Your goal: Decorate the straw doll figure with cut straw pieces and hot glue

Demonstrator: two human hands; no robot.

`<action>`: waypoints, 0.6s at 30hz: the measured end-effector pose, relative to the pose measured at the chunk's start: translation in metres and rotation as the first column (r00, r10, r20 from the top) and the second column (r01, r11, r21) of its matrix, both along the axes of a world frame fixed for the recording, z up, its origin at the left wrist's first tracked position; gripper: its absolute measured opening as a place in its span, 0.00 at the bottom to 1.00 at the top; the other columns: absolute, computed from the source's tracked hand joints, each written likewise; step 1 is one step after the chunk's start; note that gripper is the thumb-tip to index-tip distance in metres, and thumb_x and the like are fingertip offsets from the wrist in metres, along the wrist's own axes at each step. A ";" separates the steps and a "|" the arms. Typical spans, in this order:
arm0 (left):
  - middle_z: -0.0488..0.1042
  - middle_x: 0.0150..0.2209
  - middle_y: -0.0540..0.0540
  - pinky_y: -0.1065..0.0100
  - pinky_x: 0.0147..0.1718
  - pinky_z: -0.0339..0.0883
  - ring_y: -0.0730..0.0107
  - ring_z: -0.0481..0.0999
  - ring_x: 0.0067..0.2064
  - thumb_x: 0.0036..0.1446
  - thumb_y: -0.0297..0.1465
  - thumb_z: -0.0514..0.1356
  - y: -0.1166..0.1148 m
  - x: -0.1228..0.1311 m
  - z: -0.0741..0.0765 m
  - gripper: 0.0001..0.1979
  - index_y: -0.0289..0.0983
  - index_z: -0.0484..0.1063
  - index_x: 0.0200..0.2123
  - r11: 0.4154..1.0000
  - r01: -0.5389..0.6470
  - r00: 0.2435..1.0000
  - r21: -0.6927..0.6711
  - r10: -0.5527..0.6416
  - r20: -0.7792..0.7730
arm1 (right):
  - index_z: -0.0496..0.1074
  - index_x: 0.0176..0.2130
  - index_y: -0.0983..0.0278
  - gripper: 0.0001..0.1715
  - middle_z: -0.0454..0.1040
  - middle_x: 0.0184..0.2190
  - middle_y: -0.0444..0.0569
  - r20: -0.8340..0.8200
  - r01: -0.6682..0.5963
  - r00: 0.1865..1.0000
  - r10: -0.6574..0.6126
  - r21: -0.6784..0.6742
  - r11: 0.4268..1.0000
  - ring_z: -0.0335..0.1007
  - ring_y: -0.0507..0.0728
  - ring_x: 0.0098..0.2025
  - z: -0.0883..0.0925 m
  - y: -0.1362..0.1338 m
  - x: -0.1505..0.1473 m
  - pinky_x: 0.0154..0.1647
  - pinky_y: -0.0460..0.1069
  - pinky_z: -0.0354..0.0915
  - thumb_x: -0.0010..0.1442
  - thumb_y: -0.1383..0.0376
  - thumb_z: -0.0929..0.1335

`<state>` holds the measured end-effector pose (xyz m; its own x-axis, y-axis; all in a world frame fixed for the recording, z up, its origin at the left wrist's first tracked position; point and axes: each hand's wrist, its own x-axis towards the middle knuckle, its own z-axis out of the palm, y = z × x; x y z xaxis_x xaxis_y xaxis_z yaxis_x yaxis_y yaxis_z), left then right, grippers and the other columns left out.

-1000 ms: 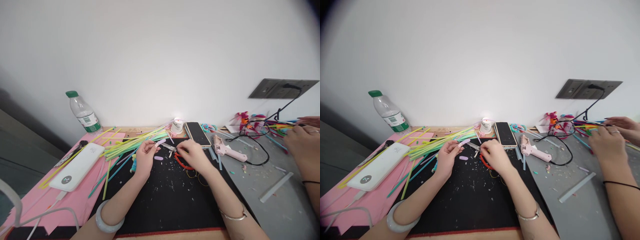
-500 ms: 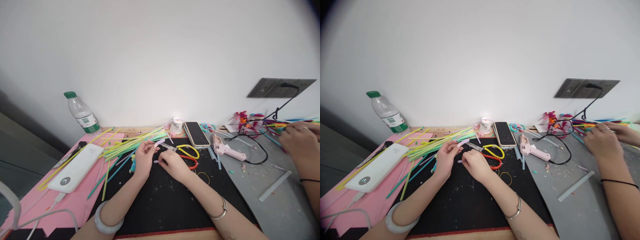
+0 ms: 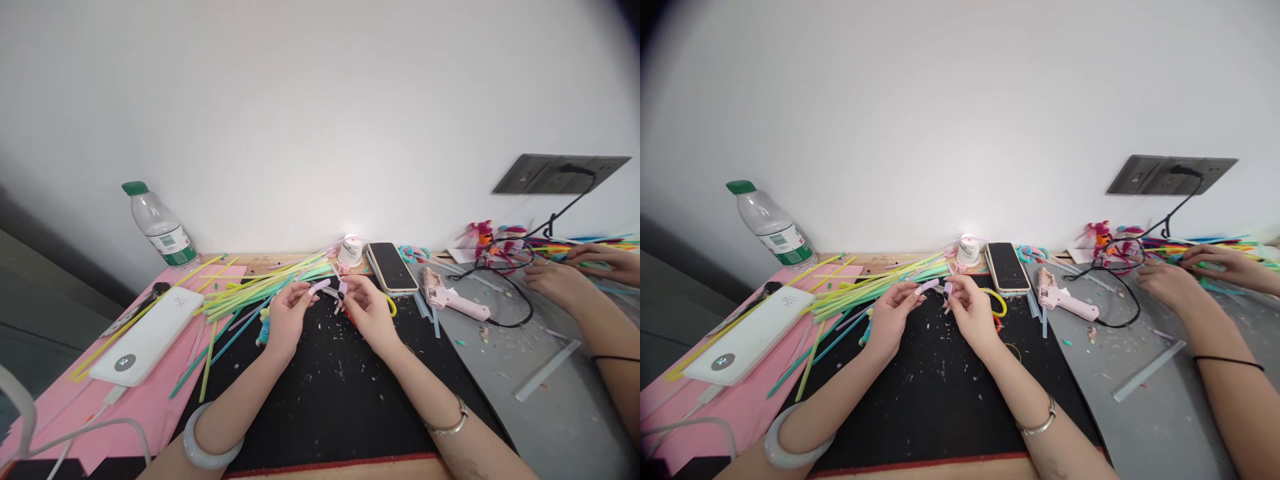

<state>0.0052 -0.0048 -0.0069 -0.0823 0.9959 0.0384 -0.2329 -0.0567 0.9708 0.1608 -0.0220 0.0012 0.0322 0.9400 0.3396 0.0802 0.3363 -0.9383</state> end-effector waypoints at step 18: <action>0.76 0.28 0.49 0.71 0.35 0.71 0.73 0.76 0.30 0.46 0.32 0.65 -0.001 0.002 0.000 0.11 0.35 0.72 0.34 0.997 0.060 0.998 -0.039 -0.060 -0.010 | 0.72 0.28 0.66 0.11 0.70 0.20 0.43 -0.125 0.083 0.986 -0.107 -0.187 0.979 0.63 0.49 0.20 0.004 0.004 0.006 0.22 0.45 0.62 0.47 0.60 0.72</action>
<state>0.0067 -0.0062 -0.0068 -0.0223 0.9998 0.0001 -0.2236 -0.0051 0.9747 0.1669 -0.0182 0.0051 0.1578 0.9759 0.1510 -0.0263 0.1570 -0.9872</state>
